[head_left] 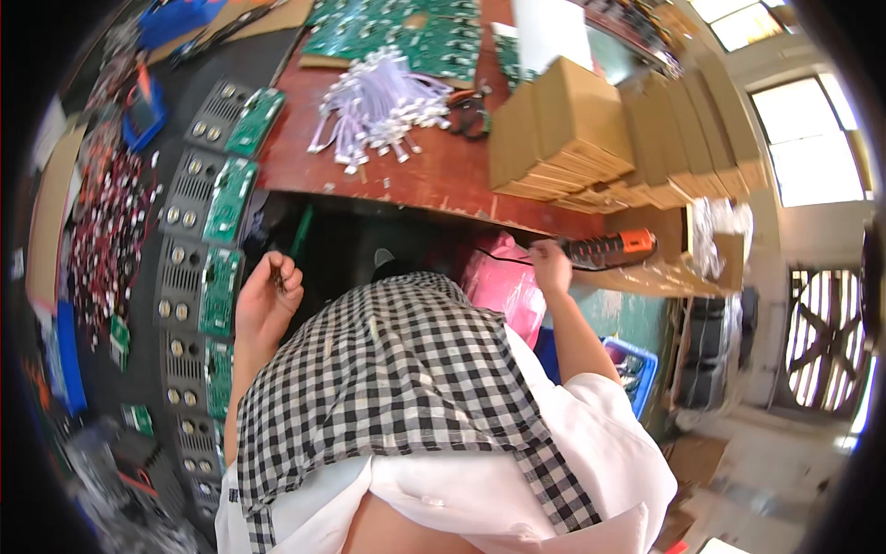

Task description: The person secures circuit boards onto metal panels by hand-placing screws and driving them in with an electric screwdriver.

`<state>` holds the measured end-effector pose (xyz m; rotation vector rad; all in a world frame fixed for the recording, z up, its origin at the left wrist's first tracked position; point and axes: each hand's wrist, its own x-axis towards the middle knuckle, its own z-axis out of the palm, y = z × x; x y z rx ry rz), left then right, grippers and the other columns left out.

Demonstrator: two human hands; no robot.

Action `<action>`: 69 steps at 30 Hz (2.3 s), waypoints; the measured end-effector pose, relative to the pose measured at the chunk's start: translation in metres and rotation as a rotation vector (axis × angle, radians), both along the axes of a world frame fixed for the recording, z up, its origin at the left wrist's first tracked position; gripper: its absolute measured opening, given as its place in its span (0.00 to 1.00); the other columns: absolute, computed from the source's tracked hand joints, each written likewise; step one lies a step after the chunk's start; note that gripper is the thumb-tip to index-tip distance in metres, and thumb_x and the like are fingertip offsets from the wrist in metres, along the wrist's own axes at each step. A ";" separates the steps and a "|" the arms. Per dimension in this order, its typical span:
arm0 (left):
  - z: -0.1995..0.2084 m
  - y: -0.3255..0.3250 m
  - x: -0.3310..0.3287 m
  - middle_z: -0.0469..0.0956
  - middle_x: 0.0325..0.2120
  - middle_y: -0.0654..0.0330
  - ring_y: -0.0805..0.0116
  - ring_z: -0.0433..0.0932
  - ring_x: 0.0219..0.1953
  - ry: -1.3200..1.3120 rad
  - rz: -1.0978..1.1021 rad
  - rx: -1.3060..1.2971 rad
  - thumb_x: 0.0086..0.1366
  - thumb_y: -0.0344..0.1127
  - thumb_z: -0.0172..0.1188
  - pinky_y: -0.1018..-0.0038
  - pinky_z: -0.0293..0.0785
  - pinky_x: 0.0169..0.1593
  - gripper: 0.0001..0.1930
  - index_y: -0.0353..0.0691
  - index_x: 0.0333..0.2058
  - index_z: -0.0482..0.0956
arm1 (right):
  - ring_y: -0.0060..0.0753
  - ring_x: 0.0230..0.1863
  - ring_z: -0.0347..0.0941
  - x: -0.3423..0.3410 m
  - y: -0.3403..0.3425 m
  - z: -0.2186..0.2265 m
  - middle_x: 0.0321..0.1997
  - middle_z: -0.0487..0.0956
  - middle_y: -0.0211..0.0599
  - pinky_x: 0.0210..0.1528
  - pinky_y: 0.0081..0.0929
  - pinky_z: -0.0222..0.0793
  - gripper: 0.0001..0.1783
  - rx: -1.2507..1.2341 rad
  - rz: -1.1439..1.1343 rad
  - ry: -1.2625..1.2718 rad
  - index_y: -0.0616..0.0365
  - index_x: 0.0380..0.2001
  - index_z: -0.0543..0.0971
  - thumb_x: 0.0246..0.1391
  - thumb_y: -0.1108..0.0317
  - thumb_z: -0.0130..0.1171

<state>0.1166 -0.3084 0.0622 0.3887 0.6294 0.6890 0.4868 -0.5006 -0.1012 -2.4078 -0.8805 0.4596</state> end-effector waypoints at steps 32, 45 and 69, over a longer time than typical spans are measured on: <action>-0.052 0.006 -0.119 0.71 0.24 0.63 0.74 0.71 0.25 0.032 -0.062 -0.112 0.55 0.33 0.51 0.82 0.69 0.29 0.05 0.39 0.29 0.70 | 0.28 0.31 0.68 -0.240 0.046 0.176 0.27 0.71 0.38 0.39 0.26 0.63 0.16 0.952 0.341 0.466 0.62 0.29 0.68 0.28 0.78 0.55; -0.034 -0.086 -0.242 0.72 0.23 0.61 0.71 0.73 0.25 -0.185 0.091 -0.062 0.54 0.33 0.52 0.82 0.72 0.28 0.06 0.37 0.28 0.71 | 0.30 0.29 0.66 -0.404 0.074 0.263 0.42 0.64 0.37 0.39 0.36 0.64 0.32 1.353 0.664 0.993 0.52 0.44 0.59 0.31 0.68 0.61; -0.078 0.016 -0.204 0.73 0.24 0.59 0.72 0.73 0.26 -0.153 0.046 -0.069 0.56 0.44 0.50 0.80 0.72 0.33 0.17 0.33 0.34 0.69 | 0.34 0.37 0.68 -0.390 0.176 0.236 0.45 0.64 0.43 0.45 0.39 0.62 0.27 1.190 0.737 1.002 0.55 0.42 0.62 0.33 0.76 0.58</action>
